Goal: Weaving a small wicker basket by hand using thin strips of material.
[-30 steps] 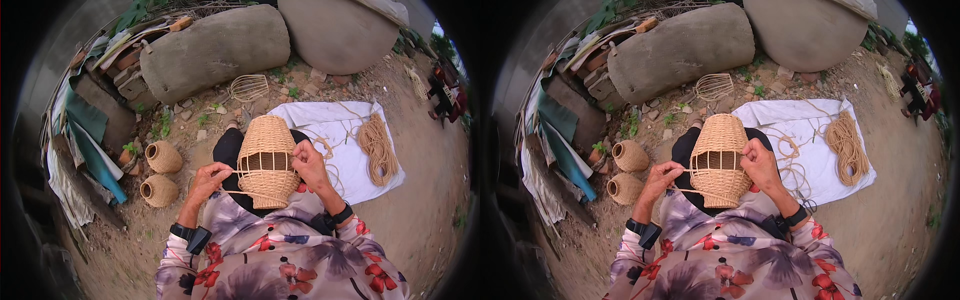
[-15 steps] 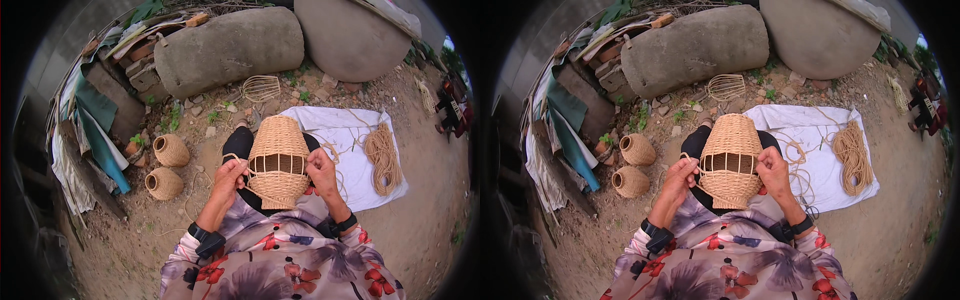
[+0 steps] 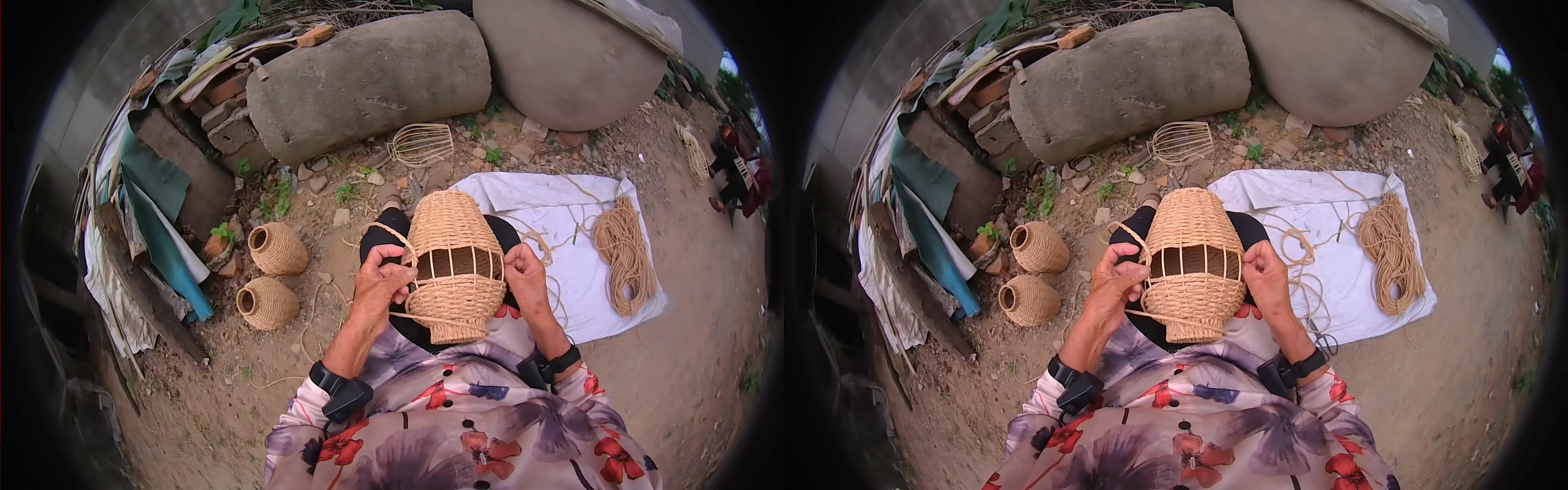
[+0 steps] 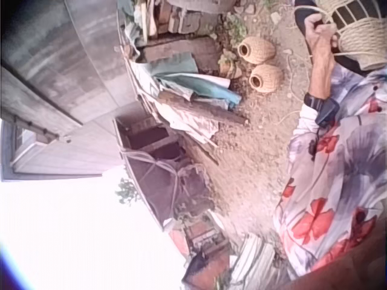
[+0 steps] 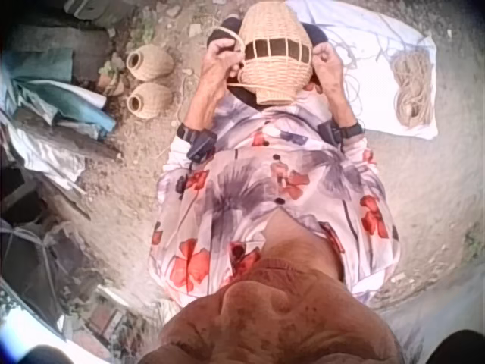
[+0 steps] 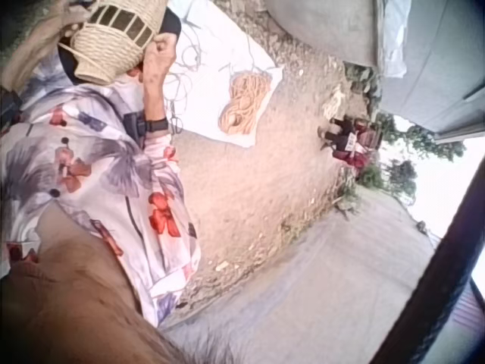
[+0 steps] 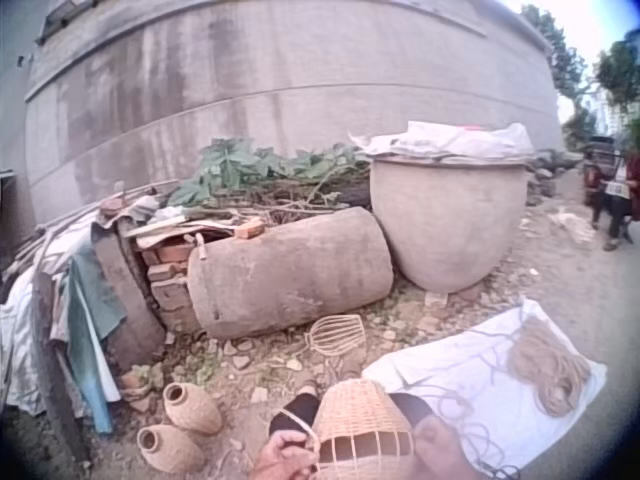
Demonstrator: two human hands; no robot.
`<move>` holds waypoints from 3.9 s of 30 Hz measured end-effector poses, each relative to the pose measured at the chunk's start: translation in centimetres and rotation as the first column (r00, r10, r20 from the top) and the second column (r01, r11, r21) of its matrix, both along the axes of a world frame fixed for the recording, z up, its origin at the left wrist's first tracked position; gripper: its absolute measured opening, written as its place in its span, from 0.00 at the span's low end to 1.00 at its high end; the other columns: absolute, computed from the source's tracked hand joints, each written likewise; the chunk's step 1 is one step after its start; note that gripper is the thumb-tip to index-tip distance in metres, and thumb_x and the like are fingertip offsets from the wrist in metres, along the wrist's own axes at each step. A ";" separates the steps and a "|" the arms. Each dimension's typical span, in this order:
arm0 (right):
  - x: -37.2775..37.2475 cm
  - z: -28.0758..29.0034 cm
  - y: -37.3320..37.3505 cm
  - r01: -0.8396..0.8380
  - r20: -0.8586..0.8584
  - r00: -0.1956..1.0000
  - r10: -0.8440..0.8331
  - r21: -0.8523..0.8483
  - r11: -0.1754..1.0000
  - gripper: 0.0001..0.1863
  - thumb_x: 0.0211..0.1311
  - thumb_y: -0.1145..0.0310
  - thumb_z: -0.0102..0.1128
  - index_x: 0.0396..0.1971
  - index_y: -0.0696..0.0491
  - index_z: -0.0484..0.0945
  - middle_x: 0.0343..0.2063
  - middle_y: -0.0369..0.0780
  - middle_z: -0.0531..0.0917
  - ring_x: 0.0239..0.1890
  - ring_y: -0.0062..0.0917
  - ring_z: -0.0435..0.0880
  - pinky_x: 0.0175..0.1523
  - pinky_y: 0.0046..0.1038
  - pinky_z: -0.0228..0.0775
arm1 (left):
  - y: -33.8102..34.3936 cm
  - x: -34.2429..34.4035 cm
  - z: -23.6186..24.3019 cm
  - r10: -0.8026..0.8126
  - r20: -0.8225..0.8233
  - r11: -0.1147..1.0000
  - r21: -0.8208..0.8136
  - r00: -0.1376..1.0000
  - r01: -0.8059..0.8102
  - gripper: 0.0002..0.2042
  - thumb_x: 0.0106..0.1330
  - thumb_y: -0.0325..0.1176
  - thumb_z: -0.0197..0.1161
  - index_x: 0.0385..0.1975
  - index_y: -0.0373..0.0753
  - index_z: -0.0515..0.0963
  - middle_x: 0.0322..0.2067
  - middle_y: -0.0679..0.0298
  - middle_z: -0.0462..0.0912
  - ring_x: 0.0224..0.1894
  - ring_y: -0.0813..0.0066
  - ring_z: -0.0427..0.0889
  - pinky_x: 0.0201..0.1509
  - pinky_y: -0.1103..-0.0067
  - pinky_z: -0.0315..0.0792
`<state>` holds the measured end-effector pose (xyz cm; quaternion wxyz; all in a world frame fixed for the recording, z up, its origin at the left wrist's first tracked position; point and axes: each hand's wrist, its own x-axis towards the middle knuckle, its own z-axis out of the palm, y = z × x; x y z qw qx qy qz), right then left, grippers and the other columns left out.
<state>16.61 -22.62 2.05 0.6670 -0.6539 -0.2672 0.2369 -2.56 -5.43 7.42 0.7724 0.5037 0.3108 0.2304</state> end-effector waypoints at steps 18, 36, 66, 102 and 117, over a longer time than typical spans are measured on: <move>0.9 -1.3 0.3 0.031 0.103 0.994 -0.030 -0.003 1.000 0.05 0.53 0.82 0.50 0.26 0.55 0.68 0.15 0.27 0.68 0.18 0.08 0.62 0.23 0.15 0.54 | 10.1 -20.6 -14.3 0.340 -0.800 0.902 0.426 0.495 0.069 0.14 0.59 0.32 0.56 0.45 0.39 0.68 0.28 0.54 0.79 0.32 0.57 0.79 0.34 0.63 0.71; -4.9 11.5 7.7 -0.067 0.853 0.347 0.390 -0.392 0.917 0.07 0.50 0.69 0.55 0.28 0.55 0.72 0.16 0.47 0.77 0.23 0.44 0.79 0.28 0.41 0.67 | -0.5 -7.0 0.5 0.222 -0.182 0.398 0.914 0.958 0.082 0.06 0.55 0.26 0.65 0.32 0.37 0.76 0.34 0.61 0.77 0.19 0.73 0.74 0.25 0.80 0.70; -0.2 3.3 3.6 -0.057 0.069 0.996 0.060 -0.049 0.997 0.03 0.52 0.79 0.51 0.24 0.57 0.74 0.16 0.28 0.73 0.20 0.08 0.66 0.26 0.15 0.58 | 13.3 -20.0 5.4 0.855 -0.320 0.115 0.884 0.408 0.453 0.14 0.60 0.32 0.59 0.46 0.42 0.76 0.41 0.53 0.79 0.35 0.60 0.81 0.42 0.69 0.74; -4.7 3.3 4.8 0.001 0.584 0.809 0.066 -0.115 0.993 0.02 0.49 0.76 0.54 0.23 0.52 0.73 0.16 0.40 0.78 0.21 0.37 0.80 0.27 0.35 0.69 | -1.9 3.1 0.3 0.331 -0.459 0.350 0.871 0.824 0.344 0.10 0.53 0.30 0.60 0.34 0.41 0.71 0.21 0.51 0.79 0.26 0.51 0.80 0.32 0.62 0.71; -3.8 3.4 3.9 -0.002 0.503 0.860 0.080 -0.153 0.988 0.01 0.49 0.76 0.53 0.23 0.54 0.72 0.16 0.40 0.78 0.19 0.35 0.80 0.26 0.33 0.68 | 0.6 0.0 -1.9 0.438 -0.362 0.558 0.827 0.823 0.067 0.12 0.48 0.26 0.63 0.33 0.38 0.73 0.16 0.64 0.77 0.19 0.75 0.76 0.27 0.77 0.71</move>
